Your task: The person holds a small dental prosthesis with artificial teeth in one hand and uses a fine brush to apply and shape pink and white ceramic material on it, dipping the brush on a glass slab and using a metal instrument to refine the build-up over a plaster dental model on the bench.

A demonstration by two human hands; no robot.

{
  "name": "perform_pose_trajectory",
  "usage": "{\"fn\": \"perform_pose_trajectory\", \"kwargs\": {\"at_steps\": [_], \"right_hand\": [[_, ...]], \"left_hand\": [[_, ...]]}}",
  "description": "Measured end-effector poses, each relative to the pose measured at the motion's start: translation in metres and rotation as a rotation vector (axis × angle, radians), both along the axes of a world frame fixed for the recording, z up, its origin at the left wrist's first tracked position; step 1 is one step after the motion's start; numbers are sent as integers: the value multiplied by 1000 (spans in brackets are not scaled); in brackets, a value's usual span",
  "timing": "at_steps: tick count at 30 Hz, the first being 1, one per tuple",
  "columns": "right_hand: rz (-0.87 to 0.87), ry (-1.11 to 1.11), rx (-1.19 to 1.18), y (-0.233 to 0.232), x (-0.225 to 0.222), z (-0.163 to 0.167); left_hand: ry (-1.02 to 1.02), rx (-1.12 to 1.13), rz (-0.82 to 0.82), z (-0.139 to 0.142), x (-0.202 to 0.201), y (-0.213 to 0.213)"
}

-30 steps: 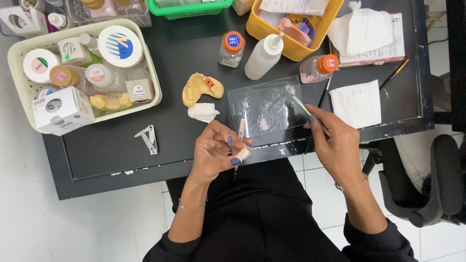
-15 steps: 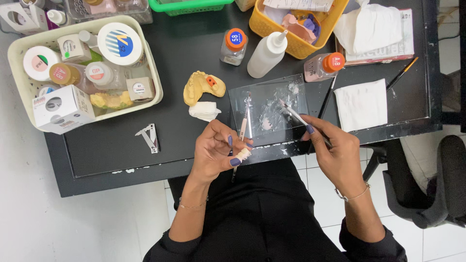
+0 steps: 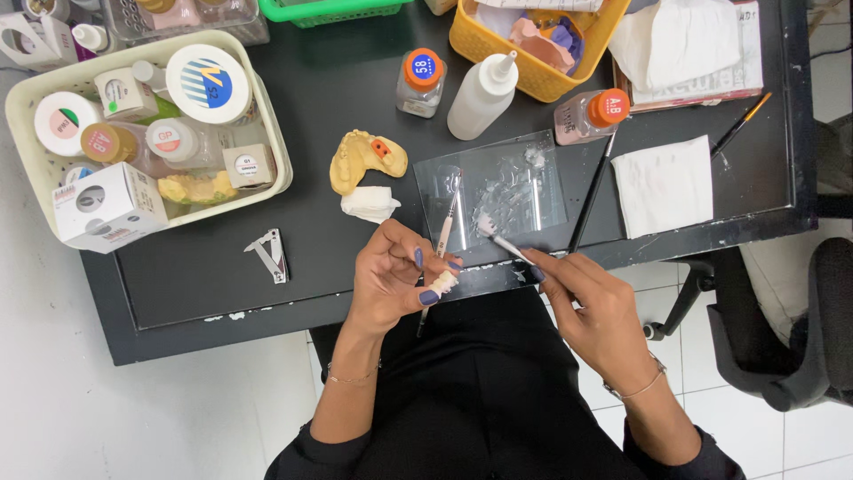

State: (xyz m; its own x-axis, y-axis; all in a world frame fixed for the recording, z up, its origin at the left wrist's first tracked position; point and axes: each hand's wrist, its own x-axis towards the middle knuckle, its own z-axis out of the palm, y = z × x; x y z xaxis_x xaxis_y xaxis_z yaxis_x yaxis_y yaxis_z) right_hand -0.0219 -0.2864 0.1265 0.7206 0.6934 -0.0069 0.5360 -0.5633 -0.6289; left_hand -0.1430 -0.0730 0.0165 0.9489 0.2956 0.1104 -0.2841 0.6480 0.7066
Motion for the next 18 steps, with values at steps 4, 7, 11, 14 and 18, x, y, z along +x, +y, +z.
{"fn": "perform_pose_trajectory", "kwargs": {"at_steps": [4,7,11,14,18], "right_hand": [[-62,27,-19,2,-4,3],[-22,18,-4,3,-5,5],[-7,-7,-5,2,-2,5],[-46,0,-46,2,1,4],[-7,43,-17,3,3,2]], "left_hand": [[8,9,0,3,0,-1],[16,-18,-2,5,-2,-1],[21,-17,-5,4,0,0],[6,-13,-5,2,2,0],[20,-6,5,3,3,0]]}}
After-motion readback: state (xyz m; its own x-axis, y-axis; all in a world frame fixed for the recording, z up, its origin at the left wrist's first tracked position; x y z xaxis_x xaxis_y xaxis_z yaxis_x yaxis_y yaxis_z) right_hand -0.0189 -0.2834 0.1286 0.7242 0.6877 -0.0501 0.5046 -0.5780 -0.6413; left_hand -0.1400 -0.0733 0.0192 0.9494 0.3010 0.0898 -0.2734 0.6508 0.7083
